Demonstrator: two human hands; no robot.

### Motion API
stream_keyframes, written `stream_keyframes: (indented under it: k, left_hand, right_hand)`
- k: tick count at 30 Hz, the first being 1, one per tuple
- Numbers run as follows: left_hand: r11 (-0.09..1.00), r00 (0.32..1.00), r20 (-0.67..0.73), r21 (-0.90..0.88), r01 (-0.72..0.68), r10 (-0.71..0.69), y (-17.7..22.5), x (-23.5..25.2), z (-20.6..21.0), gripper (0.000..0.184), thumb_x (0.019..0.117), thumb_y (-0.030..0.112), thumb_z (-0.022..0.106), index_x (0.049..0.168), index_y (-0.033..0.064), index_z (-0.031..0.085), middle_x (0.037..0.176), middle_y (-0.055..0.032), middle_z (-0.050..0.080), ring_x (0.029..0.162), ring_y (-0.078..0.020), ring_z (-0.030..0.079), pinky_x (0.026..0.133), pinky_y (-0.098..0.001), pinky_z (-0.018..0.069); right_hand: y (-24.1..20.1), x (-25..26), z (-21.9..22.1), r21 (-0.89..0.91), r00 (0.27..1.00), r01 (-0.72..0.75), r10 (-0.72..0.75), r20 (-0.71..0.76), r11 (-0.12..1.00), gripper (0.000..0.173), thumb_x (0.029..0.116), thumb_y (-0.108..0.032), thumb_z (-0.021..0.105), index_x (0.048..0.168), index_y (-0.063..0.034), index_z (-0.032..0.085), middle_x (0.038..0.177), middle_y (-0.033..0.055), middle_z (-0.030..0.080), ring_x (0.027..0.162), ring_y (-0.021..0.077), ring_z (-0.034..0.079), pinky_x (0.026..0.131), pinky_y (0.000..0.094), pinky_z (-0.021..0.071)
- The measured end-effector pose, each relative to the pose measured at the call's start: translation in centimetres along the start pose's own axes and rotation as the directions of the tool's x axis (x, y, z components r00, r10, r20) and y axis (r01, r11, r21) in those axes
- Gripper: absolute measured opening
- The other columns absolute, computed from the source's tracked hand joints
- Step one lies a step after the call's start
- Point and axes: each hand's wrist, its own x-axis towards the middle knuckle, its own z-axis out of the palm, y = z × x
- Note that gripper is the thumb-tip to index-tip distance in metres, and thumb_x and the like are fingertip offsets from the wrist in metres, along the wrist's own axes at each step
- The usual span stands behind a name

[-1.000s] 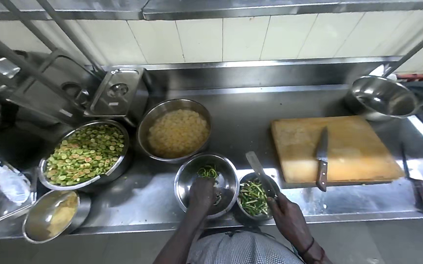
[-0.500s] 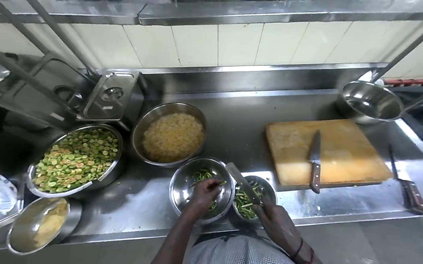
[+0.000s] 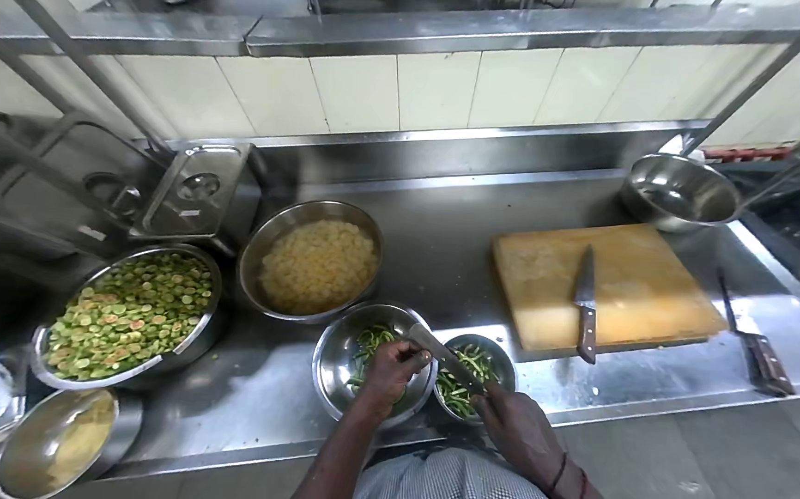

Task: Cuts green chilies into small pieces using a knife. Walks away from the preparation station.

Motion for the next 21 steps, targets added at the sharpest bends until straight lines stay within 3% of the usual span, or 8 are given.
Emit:
stream_keyframes:
  k: [3, 10, 15, 21]
  left_hand:
    - [1.0, 1.0, 0.006, -0.009, -0.006, 0.006, 0.1, 0.0, 0.1, 0.005, 0.0935, 0.005, 0.073, 0.091, 0.0014, 0.074, 0.081, -0.0077, 0.067, 0.069, -0.0133, 0.058, 0.066, -0.0255, 0.0498]
    - [1.0, 1.0, 0.016, -0.001, 0.009, -0.009, 0.2, -0.1, 0.1, 0.007, 0.0915, 0.002, 0.074, 0.085, 0.001, 0.072, 0.079, -0.0074, 0.067, 0.07, -0.0129, 0.059, 0.067, -0.0256, 0.0499]
    - [0.997, 0.997, 0.057, 0.048, 0.054, -0.056, 0.5, -0.3, 1.3, 0.009, 0.0897, 0.004, 0.076, 0.082, 0.0022, 0.07, 0.076, -0.003, 0.066, 0.07, -0.0097, 0.06, 0.07, -0.0254, 0.0521]
    - [0.944, 0.974, 0.086, -0.242, 0.225, -0.21, -0.3, -0.5, 3.1, 0.006, 0.0907, 0.001, 0.074, 0.092, -0.0018, 0.069, 0.081, -0.0088, 0.068, 0.07, -0.0129, 0.062, 0.067, -0.026, 0.0539]
  right_hand:
    - [0.2, 0.1, 0.2, 0.015, 0.994, 0.008, -0.007, -0.113, 1.0, 0.043, 0.1062, -0.044, 0.044, 0.105, -0.0064, 0.066, 0.074, 0.0108, 0.064, 0.075, 0.0302, 0.068, 0.071, 0.0503, 0.0541]
    - [0.0, 0.3, 0.1, -0.013, 1.0, 0.013, -0.013, -0.003, 1.0, 0.043, 0.1067, -0.043, 0.042, 0.106, -0.0063, 0.065, 0.077, 0.012, 0.064, 0.078, 0.0314, 0.068, 0.073, 0.0502, 0.0534]
    - [-1.1, 0.4, -0.5, -0.072, 0.997, 0.002, 0.004, 0.074, 0.997, 0.044, 0.1079, -0.041, 0.041, 0.114, -0.0048, 0.065, 0.089, 0.0164, 0.068, 0.09, 0.0348, 0.07, 0.081, 0.0526, 0.0541]
    - [-1.6, 0.6, -0.4, -0.121, 0.996, -0.022, 0.032, 0.082, 0.992, 0.044, 0.1086, -0.041, 0.038, 0.115, -0.0057, 0.064, 0.092, 0.0165, 0.069, 0.093, 0.035, 0.07, 0.082, 0.0519, 0.0545]
